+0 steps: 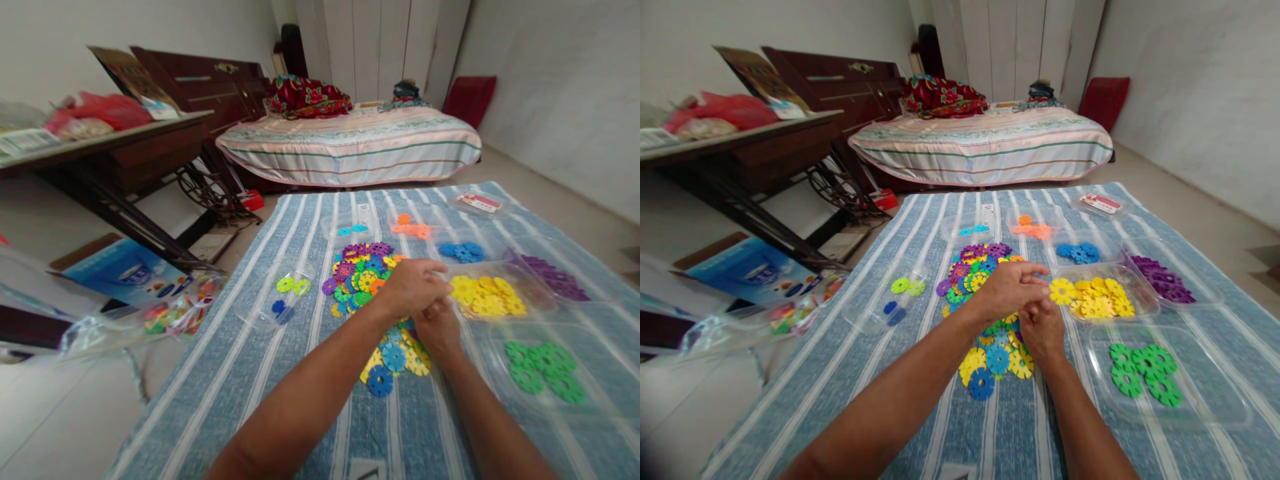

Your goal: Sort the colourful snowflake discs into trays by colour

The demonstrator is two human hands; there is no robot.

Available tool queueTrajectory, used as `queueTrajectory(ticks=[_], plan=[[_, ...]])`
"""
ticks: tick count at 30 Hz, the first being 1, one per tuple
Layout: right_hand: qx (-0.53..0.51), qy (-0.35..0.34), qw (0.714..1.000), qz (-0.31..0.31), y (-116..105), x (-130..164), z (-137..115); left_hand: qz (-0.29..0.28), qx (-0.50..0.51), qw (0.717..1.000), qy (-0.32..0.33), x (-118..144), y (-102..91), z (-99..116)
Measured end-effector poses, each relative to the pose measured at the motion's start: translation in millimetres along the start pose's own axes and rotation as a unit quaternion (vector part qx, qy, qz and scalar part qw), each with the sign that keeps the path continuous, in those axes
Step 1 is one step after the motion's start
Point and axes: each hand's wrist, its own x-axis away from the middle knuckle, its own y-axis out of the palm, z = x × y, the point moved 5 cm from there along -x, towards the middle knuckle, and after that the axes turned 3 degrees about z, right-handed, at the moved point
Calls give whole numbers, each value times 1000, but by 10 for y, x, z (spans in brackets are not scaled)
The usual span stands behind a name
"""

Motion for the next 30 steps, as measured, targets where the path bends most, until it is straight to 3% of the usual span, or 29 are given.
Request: queueTrajectory(ticks=[4, 7, 10, 15, 20, 24, 27, 30], plan=[[-6, -34, 999, -7, -22, -15, -74, 13, -192, 980, 44, 91, -112, 68], [-30, -48, 998, 6, -32, -21, -90, -35, -350, 936, -1, 466, -321, -214], [-27, -47, 999, 7, -18, -22, -78, -66, -424, 902, -53, 858, -504, -553], [-26, -52, 998, 14, -20, -11, -70, -102, -419, 901, -53, 1171, -480, -835], [-22, -56, 998, 3, -12, 10, -55, -83, -403, 909, -61, 1180, -419, -889], [-21, -53, 998, 4, -8, 18, -36, -60, -336, 935, -96, 1190, -459, -874], [-23, -50, 998, 3, 3, 22, -15, -43, -281, 952, -117, 1250, -598, -779], [-23, -50, 998, -3, 18, 28, 1, 22, -239, 965, -103, 1291, -960, -636]])
